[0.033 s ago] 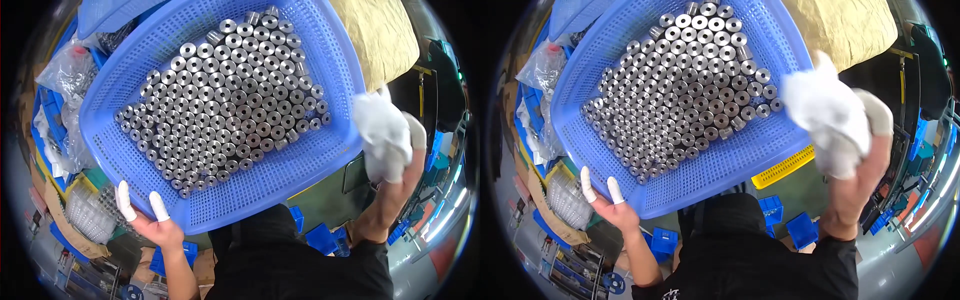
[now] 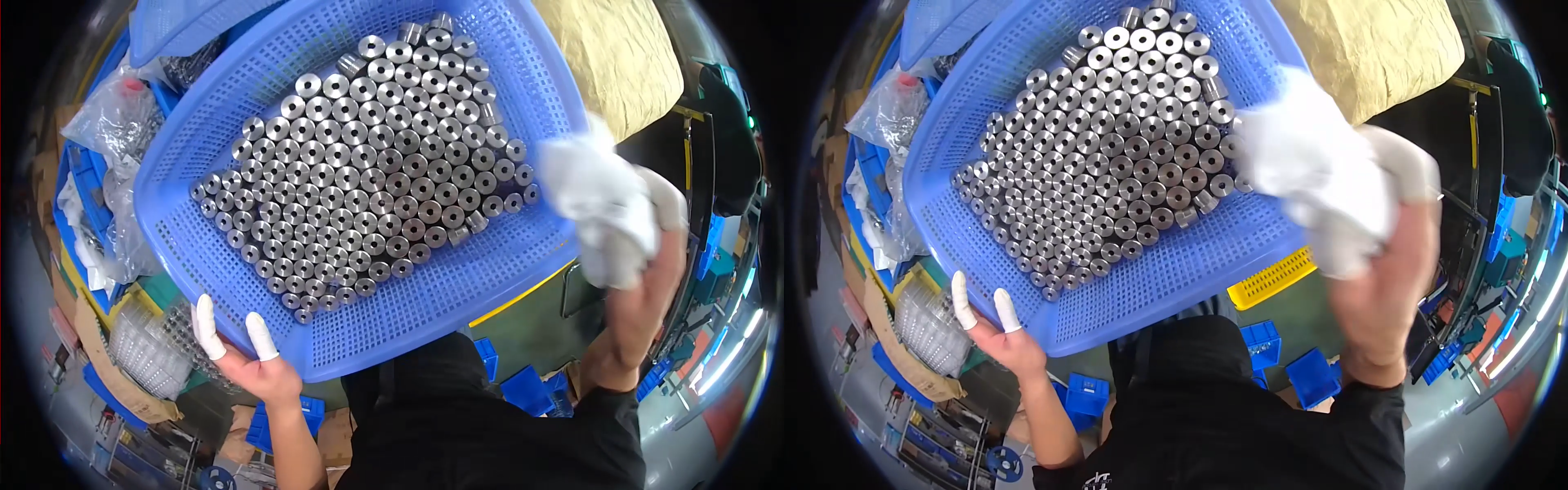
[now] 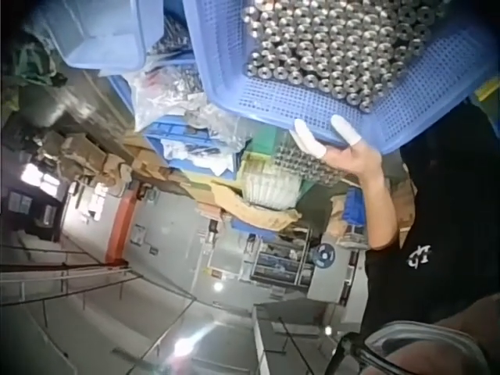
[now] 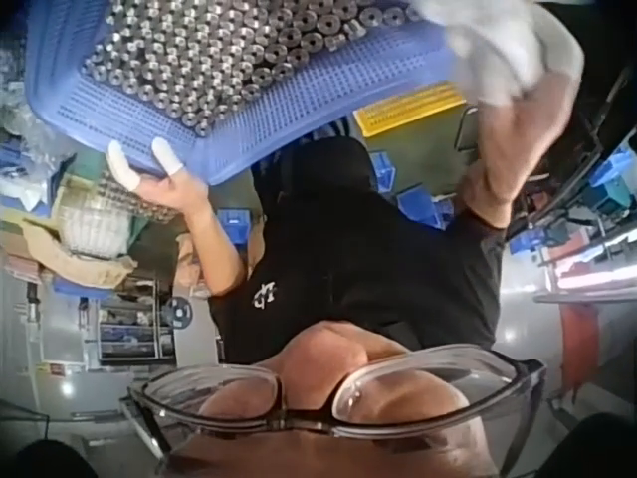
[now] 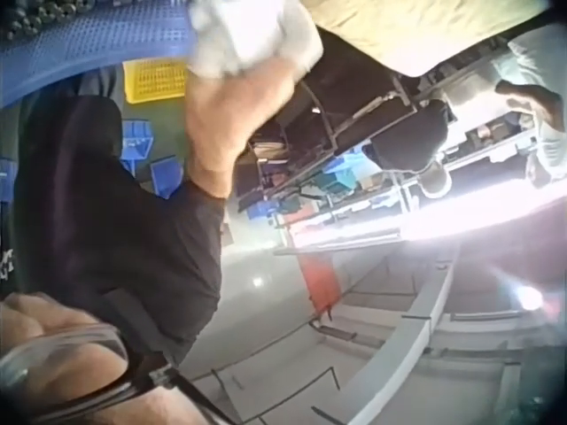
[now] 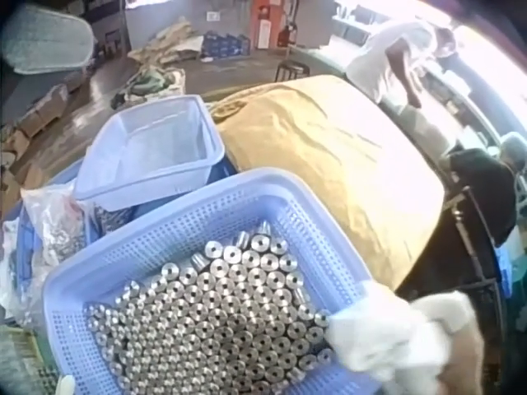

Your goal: Wiping small metal parts with a cloth and packing them into plastic grid trays.

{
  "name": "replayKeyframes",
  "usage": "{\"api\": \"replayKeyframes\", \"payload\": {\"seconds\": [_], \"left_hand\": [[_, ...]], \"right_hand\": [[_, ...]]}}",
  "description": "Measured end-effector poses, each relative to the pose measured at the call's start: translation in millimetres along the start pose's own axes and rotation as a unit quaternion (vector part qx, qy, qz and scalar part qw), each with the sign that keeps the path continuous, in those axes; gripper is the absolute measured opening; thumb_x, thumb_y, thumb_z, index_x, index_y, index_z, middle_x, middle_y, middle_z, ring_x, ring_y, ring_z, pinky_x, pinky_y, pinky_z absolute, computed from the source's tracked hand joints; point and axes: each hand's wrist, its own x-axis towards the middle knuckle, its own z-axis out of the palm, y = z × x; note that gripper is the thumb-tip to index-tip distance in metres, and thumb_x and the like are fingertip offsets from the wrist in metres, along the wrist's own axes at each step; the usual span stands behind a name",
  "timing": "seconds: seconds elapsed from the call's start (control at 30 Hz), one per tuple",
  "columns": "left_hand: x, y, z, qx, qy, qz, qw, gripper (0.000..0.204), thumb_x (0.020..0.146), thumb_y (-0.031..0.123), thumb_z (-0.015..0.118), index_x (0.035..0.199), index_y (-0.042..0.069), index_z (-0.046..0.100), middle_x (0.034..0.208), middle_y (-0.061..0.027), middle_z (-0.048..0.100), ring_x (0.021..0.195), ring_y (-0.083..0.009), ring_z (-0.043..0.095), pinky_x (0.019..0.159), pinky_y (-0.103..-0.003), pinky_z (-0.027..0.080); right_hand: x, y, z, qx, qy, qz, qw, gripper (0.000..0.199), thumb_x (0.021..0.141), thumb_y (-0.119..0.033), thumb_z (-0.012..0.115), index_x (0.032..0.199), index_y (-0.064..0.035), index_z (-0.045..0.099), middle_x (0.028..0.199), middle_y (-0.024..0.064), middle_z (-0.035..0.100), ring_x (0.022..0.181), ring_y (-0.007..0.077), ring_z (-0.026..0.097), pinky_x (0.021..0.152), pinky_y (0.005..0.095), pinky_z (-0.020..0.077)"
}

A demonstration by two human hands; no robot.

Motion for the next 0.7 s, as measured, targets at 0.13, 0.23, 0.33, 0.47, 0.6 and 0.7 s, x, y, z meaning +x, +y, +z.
{"api": "replayKeyframes", "payload": {"seconds": [0.13, 0.23, 0.33, 0.47, 0.6, 0.7], "left_hand": [[-0.6, -1.8, 2.3, -0.054, 0.011, 0.0, 0.998, 0.051, 0.095, 0.007, 0.055, 0.142, -0.004, 0.037, 0.142, -0.0152, 0.042, 0.13, -0.0257, 0.04, 0.113, -0.039, 0.026], [-5.5, -11.1, 9.5, -0.143, 0.025, -0.025, 0.989, 0.048, 0.099, 0.013, 0.051, 0.142, -0.003, 0.037, 0.142, -0.0158, 0.042, 0.128, -0.0255, 0.043, 0.111, -0.04, 0.03], [-6.4, -15.5, 3.5, -0.15, 0.029, -0.03, 0.988, 0.045, 0.101, 0.015, 0.048, 0.141, -0.002, 0.038, 0.143, -0.016, 0.042, 0.127, -0.0258, 0.044, 0.109, -0.04, 0.034], [-4.4, -9.2, 3.4, -0.101, 0.048, 0.005, 0.994, 0.038, 0.099, 0.012, 0.048, 0.134, -0.003, 0.046, 0.14, -0.0212, 0.04, 0.128, -0.0338, 0.042, 0.107, -0.046, 0.033], [2.3, -2.1, 0.1, 0.0, 0.035, 0.055, 0.998, 0.041, 0.095, 0.01, 0.051, 0.134, -0.002, 0.047, 0.14, -0.0229, 0.041, 0.128, -0.0356, 0.042, 0.107, -0.047, 0.032], [2.5, -0.8, -1.2, 0.013, 0.039, 0.051, 0.998, 0.042, 0.094, 0.01, 0.054, 0.133, -0.002, 0.048, 0.14, -0.023, 0.042, 0.128, -0.0361, 0.042, 0.107, -0.047, 0.033]], "right_hand": [[17.3, -42.6, 76.5, 0.073, -0.245, -0.256, 0.932, 0.03, 0.067, 0.001, 0.064, 0.098, -0.0034, 0.064, 0.094, 0.0129, 0.06, 0.095, 0.0303, 0.059, 0.075, 0.0415, 0.053], [-14.9, -84.9, 121.5, -0.022, -0.365, -0.387, 0.847, 0.013, 0.075, -0.012, 0.062, 0.084, -0.0044, 0.067, 0.085, 0.01, 0.058, 0.083, 0.0262, 0.058, 0.069, 0.0384, 0.0518], [-20.5, -84.8, 134.2, -0.039, -0.4, -0.414, 0.816, 0.012, 0.077, -0.015, 0.06, 0.079, -0.0053, 0.067, 0.084, 0.0095, 0.058, 0.082, 0.024, 0.058, 0.067, 0.0365, 0.0514], [7.3, -68.5, 131.7, -0.062, -0.388, -0.391, 0.832, 0.016, 0.073, -0.012, 0.064, 0.087, -0.0046, 0.067, 0.087, 0.0106, 0.057, 0.084, 0.0263, 0.059, 0.068, 0.0378, 0.0524], [42.8, -51.7, 122.2, -0.133, -0.355, -0.328, 0.866, 0.027, 0.071, -0.005, 0.064, 0.098, -0.0093, 0.066, 0.092, 0.0112, 0.056, 0.088, 0.0288, 0.059, 0.071, 0.0403, 0.0533], [62.5, -29.5, 110.8, -0.166, -0.285, -0.284, 0.9, 0.027, 0.073, -0.004, 0.063, 0.099, -0.0107, 0.067, 0.094, 0.0114, 0.058, 0.089, 0.0302, 0.06, 0.071, 0.0411, 0.0536]]}}
